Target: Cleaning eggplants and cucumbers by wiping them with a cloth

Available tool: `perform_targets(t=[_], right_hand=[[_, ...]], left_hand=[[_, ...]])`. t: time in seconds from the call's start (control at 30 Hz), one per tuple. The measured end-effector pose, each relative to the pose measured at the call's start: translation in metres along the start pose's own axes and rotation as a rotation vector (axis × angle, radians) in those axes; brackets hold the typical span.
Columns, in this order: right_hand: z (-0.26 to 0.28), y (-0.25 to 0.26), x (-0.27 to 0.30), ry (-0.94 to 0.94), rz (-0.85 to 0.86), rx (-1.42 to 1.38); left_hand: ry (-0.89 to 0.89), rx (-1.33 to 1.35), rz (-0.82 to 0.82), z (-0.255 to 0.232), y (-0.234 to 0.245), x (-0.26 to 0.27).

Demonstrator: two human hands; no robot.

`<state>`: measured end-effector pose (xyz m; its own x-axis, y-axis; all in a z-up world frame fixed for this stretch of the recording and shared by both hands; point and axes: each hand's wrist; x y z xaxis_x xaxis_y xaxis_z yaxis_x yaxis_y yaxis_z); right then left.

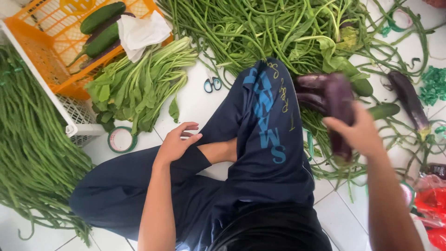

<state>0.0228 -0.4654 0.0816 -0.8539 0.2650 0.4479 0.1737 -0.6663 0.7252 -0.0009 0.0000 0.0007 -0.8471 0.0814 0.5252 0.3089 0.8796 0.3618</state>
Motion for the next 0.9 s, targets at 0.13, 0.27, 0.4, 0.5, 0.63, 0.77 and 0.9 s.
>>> perform_targets(t=[0.13,0.27,0.4,0.5,0.63,0.77,0.9], right_hand=[[0.056,-0.044,0.023,0.528,-0.021,-0.009],[0.057,-0.071,0.012,0.71,0.017,0.242],[0.059,-0.055,0.01,0.726,0.141,0.18],[0.032,-0.039,-0.014,0.699,0.165,0.042],[-0.043,0.005,-0.083,0.467,0.004,0.339],[-0.142,0.036,-0.139,0.061,0.013,0.617],[-0.22,0.02,-0.163,-0.148,-0.041,0.762]], left_hand=[[-0.022,0.042,-0.008,0.012,0.001,-0.001],[0.01,0.002,-0.016,0.005,0.004,0.005],[0.025,-0.081,0.017,0.001,0.003,0.004],[0.041,-0.111,0.036,-0.003,0.002,0.002],[0.081,-0.153,0.048,-0.002,0.003,0.0],[0.082,-0.16,0.068,0.008,0.002,-0.005],[0.046,-0.175,0.073,0.022,0.0,-0.011]])
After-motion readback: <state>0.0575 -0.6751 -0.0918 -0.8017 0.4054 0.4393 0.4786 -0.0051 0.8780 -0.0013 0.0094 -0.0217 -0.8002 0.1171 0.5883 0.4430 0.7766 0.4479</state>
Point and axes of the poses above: each hand's wrist, its own x-axis away from the middle knuckle, its own y-axis out of the back of the hand, z = x × y, and after that the axes turned 1 degree about -y, right-handed
